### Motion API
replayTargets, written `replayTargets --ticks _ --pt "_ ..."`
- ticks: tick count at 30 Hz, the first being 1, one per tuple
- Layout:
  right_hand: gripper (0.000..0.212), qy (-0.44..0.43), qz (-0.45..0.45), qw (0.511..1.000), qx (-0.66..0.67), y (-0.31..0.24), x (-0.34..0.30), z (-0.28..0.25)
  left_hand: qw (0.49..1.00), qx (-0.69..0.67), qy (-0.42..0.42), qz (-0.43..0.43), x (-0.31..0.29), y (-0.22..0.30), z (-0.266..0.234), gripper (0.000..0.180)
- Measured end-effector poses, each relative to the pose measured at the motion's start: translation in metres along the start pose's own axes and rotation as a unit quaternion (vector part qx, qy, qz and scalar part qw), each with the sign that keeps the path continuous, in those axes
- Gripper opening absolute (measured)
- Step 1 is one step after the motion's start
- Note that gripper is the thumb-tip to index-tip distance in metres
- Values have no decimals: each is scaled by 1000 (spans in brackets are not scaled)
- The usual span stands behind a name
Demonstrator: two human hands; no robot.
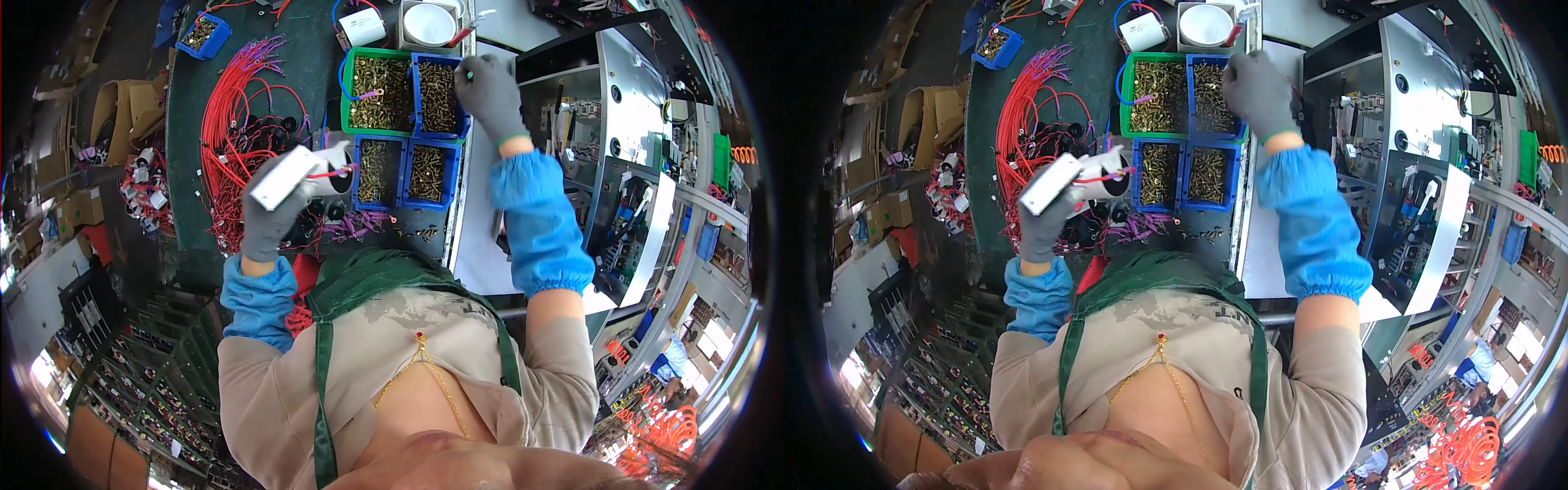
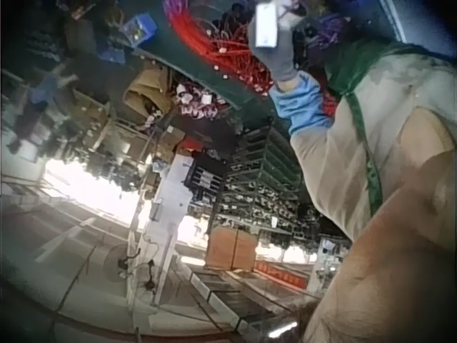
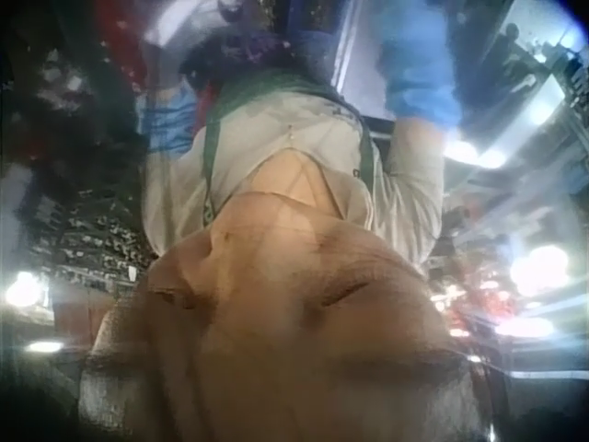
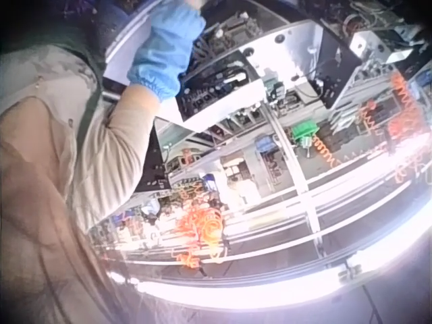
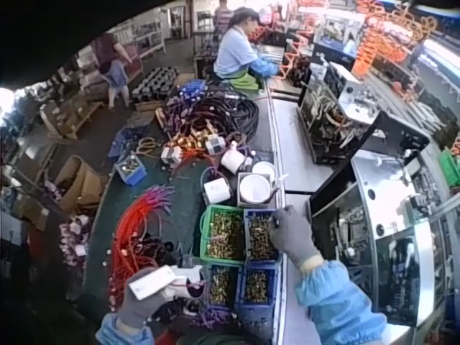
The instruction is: The person assembles electronic components and wires a power supply unit by securing capacitors, wiring harnesses, and connectors onto an electronic chassis with mounting screws using an electric screwdriver, then applies labels from a label dispenser.
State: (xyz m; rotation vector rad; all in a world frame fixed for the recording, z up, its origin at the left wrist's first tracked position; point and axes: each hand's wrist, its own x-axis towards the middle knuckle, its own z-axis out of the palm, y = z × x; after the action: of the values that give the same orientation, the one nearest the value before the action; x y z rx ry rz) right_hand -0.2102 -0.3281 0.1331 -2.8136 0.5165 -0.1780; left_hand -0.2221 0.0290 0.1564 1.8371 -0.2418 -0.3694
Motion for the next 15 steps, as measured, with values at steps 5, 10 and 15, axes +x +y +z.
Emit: replayTargets --ticks 5,10,15 --pt "14 -226 -83 970 30 -3 -93 9 989 -80 120 36 0 9 -40 36" --pt "27 -321 -113 939 -48 6 -161 81 994 -32 103 -6 3 8 -35 38" --pt "43 -347 11 934 -84 -10 -157 142 999 32 38 -4 5 8 -30 38"
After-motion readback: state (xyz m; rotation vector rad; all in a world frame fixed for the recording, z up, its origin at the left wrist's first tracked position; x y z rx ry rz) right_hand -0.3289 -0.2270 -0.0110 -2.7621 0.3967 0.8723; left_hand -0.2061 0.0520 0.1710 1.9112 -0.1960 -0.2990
